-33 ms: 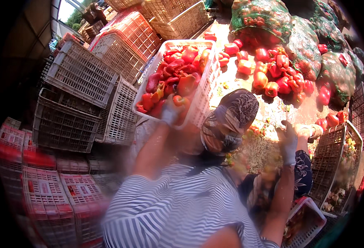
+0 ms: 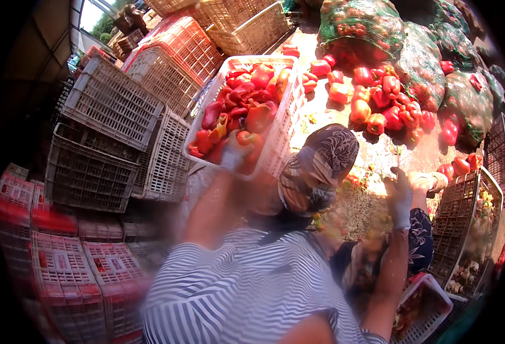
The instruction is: The person cores red bell peppers using a knife, placing the processed peppers into a crate and the discarded stems into a separate basket.
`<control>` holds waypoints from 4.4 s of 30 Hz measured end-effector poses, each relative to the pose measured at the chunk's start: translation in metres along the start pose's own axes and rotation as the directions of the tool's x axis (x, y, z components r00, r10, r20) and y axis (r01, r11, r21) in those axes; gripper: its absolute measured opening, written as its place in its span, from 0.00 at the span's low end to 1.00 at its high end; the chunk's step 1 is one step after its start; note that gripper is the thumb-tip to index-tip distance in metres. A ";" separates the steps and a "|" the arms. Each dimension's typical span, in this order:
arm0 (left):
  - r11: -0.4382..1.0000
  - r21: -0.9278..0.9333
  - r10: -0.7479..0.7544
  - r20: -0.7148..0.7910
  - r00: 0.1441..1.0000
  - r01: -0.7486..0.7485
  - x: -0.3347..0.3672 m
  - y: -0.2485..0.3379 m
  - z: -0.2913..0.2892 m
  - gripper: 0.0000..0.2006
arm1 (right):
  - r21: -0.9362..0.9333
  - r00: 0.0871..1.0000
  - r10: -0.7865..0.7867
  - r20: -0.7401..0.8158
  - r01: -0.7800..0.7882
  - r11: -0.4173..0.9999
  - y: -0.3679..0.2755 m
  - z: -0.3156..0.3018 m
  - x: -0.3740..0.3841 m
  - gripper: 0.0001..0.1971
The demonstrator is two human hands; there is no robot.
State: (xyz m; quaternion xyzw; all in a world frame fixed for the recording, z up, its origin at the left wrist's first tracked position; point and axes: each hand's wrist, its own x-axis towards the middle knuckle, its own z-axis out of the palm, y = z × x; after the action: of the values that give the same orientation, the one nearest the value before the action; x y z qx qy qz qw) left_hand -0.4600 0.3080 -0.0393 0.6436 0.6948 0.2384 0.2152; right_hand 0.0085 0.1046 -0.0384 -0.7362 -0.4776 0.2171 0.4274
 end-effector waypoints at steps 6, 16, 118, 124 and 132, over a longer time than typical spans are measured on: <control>0.791 -0.541 0.376 0.059 0.925 -0.287 -0.011 0.103 -0.050 0.34 | -0.275 0.982 -0.170 -0.079 0.142 0.951 -0.027 -0.008 -0.015 0.23; 0.400 -0.459 0.857 0.494 0.146 -0.793 -0.141 0.339 0.028 0.32 | -0.478 0.854 -0.481 -0.197 0.345 0.808 -0.109 -0.064 -0.114 0.43; 0.661 -0.686 0.616 0.728 0.301 0.304 0.092 0.299 0.282 0.47 | 0.942 0.764 0.644 -0.036 -0.191 0.278 0.032 -0.022 0.014 0.24; 0.699 -0.688 0.715 0.679 0.166 -0.196 0.029 0.391 0.213 0.45 | 0.626 0.772 0.612 -0.170 -0.395 0.672 0.004 -0.006 -0.029 0.23; 0.570 -0.663 0.643 0.728 -0.239 -0.486 -0.088 0.442 0.174 0.47 | -0.594 0.878 -0.304 -0.370 0.029 0.804 -0.066 -0.118 -0.083 0.37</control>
State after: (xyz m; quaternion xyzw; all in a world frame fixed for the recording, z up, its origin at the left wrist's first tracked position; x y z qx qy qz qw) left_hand 0.0017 0.2556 0.0909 0.8535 -0.0216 -0.1232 0.5059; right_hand 0.0231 -0.0074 0.0735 -0.8132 -0.4735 -0.1509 0.3028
